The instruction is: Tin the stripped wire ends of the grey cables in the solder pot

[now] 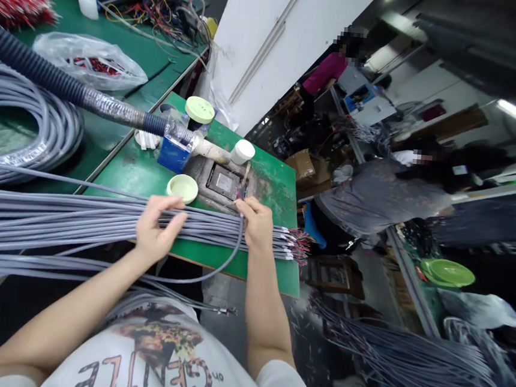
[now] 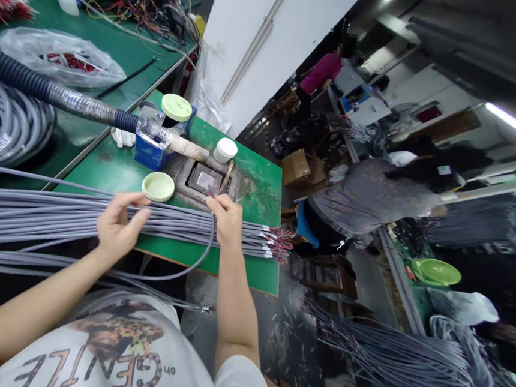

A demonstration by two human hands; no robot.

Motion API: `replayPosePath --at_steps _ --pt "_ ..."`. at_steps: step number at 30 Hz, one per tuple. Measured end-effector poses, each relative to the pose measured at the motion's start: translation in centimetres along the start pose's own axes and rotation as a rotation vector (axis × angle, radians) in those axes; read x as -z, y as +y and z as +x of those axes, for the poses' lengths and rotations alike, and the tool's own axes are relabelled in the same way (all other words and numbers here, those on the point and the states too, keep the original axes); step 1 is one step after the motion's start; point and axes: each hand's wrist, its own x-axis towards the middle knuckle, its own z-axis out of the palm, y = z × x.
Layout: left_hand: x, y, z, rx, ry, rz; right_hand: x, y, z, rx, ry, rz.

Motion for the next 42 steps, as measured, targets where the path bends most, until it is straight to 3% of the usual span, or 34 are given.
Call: replayPosePath --at_steps 4,7,12,16,19,21,23,26,29,34,38,42 --pt "-3.5 1.7 -2.6 0.383 -0.177 -0.523 -1.2 -1.2 -4.6 -0.043 -0.022 0.215" --pt "-5.2 2.4 -3.3 0.507 -0.217 -0.725 -2.0 -1.5 -6.4 -0.053 -0.029 0.292" --pt "-5.9 3.4 -3.8 0.453 -0.175 -0.766 -2.5 -1.7 -7.7 -0.079 -0.008 0.363" --pt "-5.4 3.9 -3.7 0.346 -0.124 -0.651 -2.4 -1.7 -8.6 -0.157 -0.129 0.495" --pt "-4.8 3.8 -3.7 0.144 -0.078 -0.45 -2.4 -1.5 -9.5 -0.231 -0.178 0.642" --pt "-4.6 3.8 -4.1 -0.042 -0.118 -0.342 -2.6 -1.3 -10.1 -0.253 -0.117 0.718" --pt "-4.6 3.8 -4.6 -0.1 -0.188 -0.334 -2.9 -1.1 -10.6 -0.252 -0.042 0.749" --pt "-5.0 4.0 -5.3 0.12 -0.241 -0.476 -2.8 -0.6 -11.0 -0.225 -0.021 0.681" --pt "-5.1 4.1 -5.4 0.352 -0.245 -0.593 -1.4 -0.4 -10.9 -0.147 -0.113 0.427" --pt "-4.6 3.7 -5.5 0.466 -0.338 -0.681 2.5 -1.4 -9.0 0.021 -0.277 0.02" --pt "-4.4 3.1 -5.9 0.487 -0.402 -0.754 3.1 -2.5 -7.2 0.111 -0.437 0.056" --pt "-4.3 2.7 -6.1 0.508 -0.455 -0.828 1.4 -2.3 -6.6 0.042 -0.388 0.265"
